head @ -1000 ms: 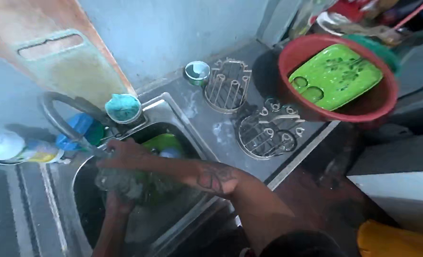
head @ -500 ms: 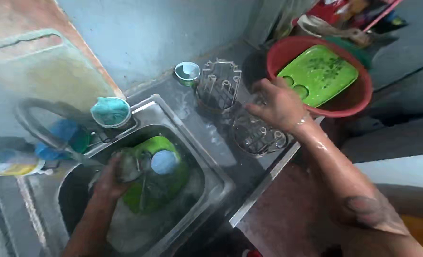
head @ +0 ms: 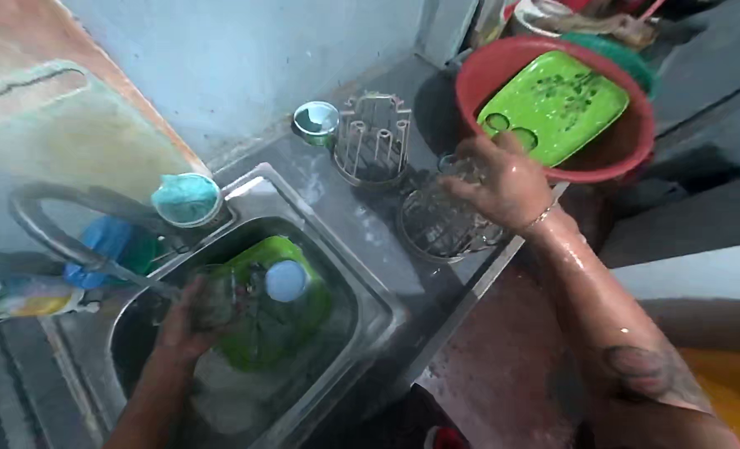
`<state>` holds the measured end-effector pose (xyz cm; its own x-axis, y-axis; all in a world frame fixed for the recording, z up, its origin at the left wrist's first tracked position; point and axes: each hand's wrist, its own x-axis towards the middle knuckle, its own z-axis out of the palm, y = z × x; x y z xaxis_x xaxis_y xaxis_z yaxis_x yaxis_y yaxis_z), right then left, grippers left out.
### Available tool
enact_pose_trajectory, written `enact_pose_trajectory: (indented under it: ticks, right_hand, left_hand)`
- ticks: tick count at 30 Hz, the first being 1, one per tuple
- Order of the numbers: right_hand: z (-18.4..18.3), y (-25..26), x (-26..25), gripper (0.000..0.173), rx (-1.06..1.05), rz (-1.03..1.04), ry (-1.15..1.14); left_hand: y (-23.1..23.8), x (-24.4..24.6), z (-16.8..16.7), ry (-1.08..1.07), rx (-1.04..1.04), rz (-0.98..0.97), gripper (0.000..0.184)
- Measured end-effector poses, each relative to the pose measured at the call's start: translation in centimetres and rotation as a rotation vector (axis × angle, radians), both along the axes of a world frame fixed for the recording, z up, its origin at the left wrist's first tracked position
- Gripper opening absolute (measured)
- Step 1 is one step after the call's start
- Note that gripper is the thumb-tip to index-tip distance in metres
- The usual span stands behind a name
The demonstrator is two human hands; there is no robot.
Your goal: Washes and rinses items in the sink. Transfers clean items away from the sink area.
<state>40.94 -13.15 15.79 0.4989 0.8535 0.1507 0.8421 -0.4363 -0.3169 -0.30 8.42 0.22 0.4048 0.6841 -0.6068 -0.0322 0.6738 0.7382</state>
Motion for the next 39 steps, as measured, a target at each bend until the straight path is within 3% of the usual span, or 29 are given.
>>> enact_pose_trajectory:
  ticks: [2,7,13,22,25,28,31,34,37,39]
  right_hand:
    - [0.5,1.4,0.5,0.057,0.054,-0.050,-0.032]
    - [-0.9,5.0,2.4,0.058,-0.102,-0.111,-0.032]
    - [-0.7,6.1,2.9,0.059,-0.176,-0.080,-0.005]
    - [-2.8,6.5,6.0,0.058,-0.128,-0.022,0.223]
    - [-5.1,6.9,4.7,0.060,-0.213,0.017,0.091]
    - [-7.6,7.0,3.1,0.060,-0.344,0.117,-0.159]
    - [-8.2,8.9,-2.4,0.045,-0.229,0.165,-0.193]
    - [-9.3,12.5,-14.5,0.036,-0.012,0.464,0.003]
    - [-10.6,16.4,-25.0,0.040,-0.137,0.740,0.472]
    - [-10.7,18.1,-28.0,0.040,-0.359,0.794,0.643]
  left_hand:
    - [0.1,-0.1,-0.1,0.028,0.047,-0.026,0.048]
    - [-0.1,0.5,0.4,-0.018,0.036,0.033,0.046]
    - [-0.8,-0.3,1.0,0.128,-0.018,0.048,0.051]
    - [-1.0,-0.7,-0.5,0.019,0.040,0.002,0.040]
    - [-1.1,-0.9,-1.0,-0.008,0.031,0.034,0.047]
    - [-1.5,-0.9,-1.0,-0.055,-0.050,0.195,0.051]
    - [-1.8,-1.3,-2.1,-0.071,-0.141,0.363,0.047]
    - [-2.0,-0.4,-3.4,-0.094,-0.160,0.481,0.038]
    - [-1.9,0.5,-3.2,-0.147,-0.055,0.475,0.038]
    - [-1.6,0.3,-2.3,-0.180,0.019,0.455,0.041]
